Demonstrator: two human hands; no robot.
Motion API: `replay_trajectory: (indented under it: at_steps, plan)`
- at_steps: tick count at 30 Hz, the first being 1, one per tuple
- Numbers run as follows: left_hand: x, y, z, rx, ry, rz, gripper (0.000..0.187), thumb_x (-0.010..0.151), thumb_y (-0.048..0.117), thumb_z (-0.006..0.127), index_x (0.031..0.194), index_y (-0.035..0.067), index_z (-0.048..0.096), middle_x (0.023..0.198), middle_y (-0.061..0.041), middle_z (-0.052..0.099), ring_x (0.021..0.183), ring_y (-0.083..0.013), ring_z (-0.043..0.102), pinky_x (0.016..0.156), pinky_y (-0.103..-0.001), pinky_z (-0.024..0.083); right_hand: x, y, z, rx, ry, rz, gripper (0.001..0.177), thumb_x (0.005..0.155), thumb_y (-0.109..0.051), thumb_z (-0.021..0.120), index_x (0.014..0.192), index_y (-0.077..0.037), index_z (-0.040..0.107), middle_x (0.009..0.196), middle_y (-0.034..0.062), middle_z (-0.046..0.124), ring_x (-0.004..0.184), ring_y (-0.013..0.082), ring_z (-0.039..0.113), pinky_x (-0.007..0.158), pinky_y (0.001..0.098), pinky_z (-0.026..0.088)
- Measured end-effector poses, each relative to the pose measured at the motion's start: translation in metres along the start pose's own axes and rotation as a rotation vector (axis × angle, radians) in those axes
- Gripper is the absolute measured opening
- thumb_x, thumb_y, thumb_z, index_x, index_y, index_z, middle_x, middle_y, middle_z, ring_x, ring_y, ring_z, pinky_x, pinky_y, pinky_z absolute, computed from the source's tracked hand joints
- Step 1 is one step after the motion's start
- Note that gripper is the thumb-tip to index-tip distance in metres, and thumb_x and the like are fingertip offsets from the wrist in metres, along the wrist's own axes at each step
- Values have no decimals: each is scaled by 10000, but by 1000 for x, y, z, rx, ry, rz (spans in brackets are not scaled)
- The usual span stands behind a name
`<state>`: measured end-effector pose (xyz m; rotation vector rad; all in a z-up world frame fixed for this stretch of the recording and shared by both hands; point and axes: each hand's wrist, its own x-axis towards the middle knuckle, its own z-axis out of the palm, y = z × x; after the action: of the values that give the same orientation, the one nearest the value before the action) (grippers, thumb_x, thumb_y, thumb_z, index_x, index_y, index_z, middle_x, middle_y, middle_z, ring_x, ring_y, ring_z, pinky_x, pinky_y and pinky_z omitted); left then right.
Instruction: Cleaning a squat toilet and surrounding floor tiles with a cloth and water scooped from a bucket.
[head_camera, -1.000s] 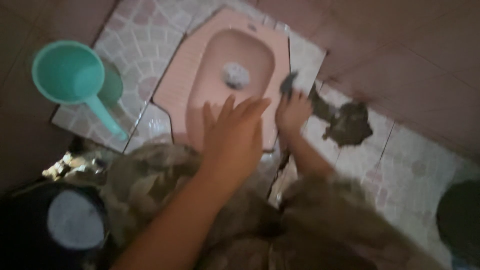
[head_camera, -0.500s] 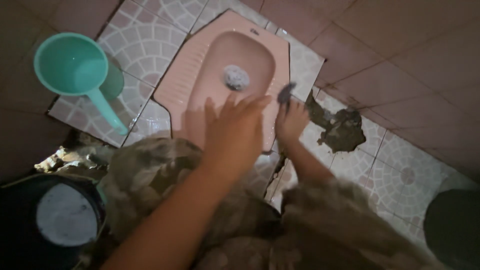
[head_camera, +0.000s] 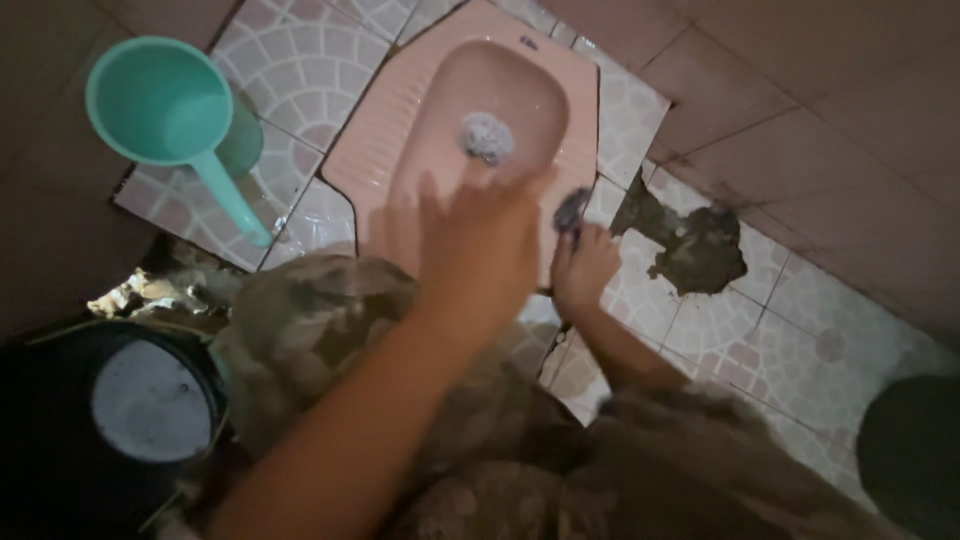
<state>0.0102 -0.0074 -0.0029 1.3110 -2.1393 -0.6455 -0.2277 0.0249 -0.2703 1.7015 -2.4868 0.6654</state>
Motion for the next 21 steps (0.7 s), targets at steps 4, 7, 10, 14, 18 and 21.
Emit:
replay_trajectory:
  at_steps: [4,7,10,14,18,21]
  plan:
    - [0,2,-5,-48,39,-44,405,968,158,584,1372,186,610,1395,-76,633,1365,-373,491,1118,-736,181,0,-4,-6,-6,20,-23,366,1008,-307,555,1309,-102,597,1268,180,576,1164,406,511,984,585,334]
    - [0,14,8,-54,21,21,428,964,145,575,1391,177,596,1379,-79,637,1382,-369,497,1158,-731,188,44,-9,-8,-29,63,23,398,1013,-333,557,1329,-94,583,1302,192,562,1199,422,489,1015,612,304]
    - [4,28,-6,-93,-46,-6,449,925,136,586,1369,194,612,1406,-58,629,1384,-369,488,1164,-733,154,43,-15,-11,-30,-27,132,378,1048,-356,547,1328,-104,580,1327,190,558,1225,429,484,1041,603,326]
    - [2,9,-15,-48,-46,-70,460,935,147,569,1386,228,610,1418,-40,616,1375,-405,465,1141,-733,140,-28,-4,-7,-20,-58,15,375,1034,-337,571,1323,-98,591,1309,198,553,1229,419,492,1028,593,344]
    - [-7,4,-11,4,14,-57,449,975,127,538,1413,210,596,1461,-39,611,1404,-402,473,1147,-733,134,-19,-12,-16,9,-48,-11,377,992,-299,599,1313,-102,605,1282,195,553,1201,422,493,999,606,332]
    - [-5,14,-7,-10,-5,-31,456,961,139,551,1410,205,592,1446,-52,612,1396,-403,470,1141,-730,139,25,-8,-3,-39,44,-9,358,1003,-297,612,1307,-109,598,1271,179,566,1180,416,510,981,598,347]
